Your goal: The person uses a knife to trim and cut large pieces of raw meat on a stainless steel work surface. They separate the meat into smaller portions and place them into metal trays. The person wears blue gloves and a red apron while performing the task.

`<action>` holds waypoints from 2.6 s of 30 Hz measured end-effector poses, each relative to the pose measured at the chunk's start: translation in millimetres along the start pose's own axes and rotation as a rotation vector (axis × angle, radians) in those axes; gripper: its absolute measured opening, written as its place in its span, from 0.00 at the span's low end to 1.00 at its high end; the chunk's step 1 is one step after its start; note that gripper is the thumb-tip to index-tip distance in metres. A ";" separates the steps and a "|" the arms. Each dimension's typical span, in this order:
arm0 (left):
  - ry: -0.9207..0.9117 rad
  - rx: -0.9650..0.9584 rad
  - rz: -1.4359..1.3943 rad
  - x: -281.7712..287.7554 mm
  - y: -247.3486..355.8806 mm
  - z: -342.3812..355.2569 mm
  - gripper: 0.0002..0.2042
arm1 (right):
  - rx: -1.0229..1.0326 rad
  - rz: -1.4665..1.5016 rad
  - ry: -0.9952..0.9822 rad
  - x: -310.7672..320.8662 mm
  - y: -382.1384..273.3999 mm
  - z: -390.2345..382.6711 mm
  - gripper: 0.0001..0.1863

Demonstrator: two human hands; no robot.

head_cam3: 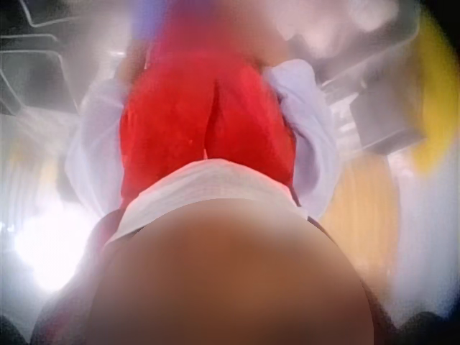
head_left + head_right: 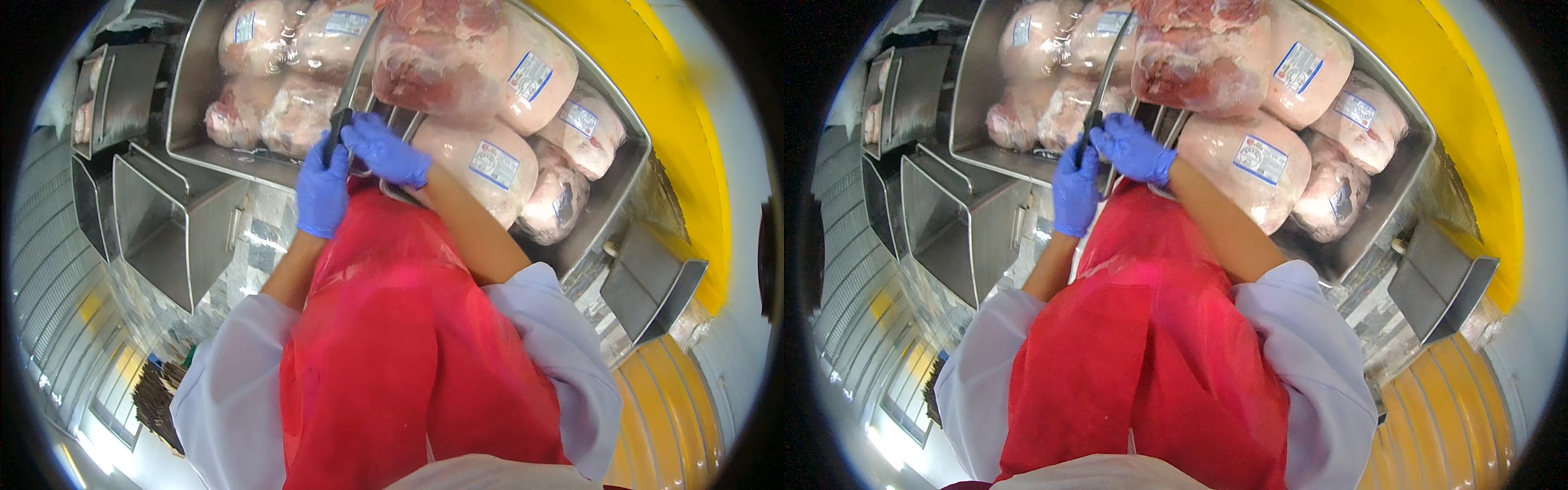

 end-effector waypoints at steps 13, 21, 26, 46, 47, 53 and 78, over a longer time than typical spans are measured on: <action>-0.144 -0.337 0.615 102.4 44.5 84.3 0.21 | -0.233 -0.583 0.619 237.6 113.4 50.0 0.34; -0.334 -0.459 0.796 122.4 78.2 123.8 0.21 | -0.472 -0.646 0.634 255.9 134.8 95.8 0.38; -0.446 -0.599 1.113 108.5 173.5 134.7 0.15 | -0.596 -0.635 0.323 286.6 108.9 116.7 0.36; -0.574 0.079 1.041 109.2 188.8 130.2 0.19 | -0.519 -0.562 0.270 274.0 102.3 129.7 0.36; -0.568 0.122 1.102 106.3 192.3 131.1 0.19 | -0.483 -0.612 0.262 276.7 110.0 128.3 0.36; -0.459 -0.351 1.022 89.6 182.9 120.0 0.19 | -0.507 -0.634 0.244 274.4 105.0 129.1 0.35; 0.006 -0.051 0.783 -33.7 16.9 16.5 0.30 | -0.559 -0.718 0.176 278.1 105.5 120.5 0.44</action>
Point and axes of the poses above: each hand's wrist, its own z-axis towards the middle knuckle, its own x-axis out of the back of the hand, y = z × x, the point moved 3 cm from there along z, towards the middle knuckle, and after that the axes turned 4 degrees about -y, right-handed, at the moved point
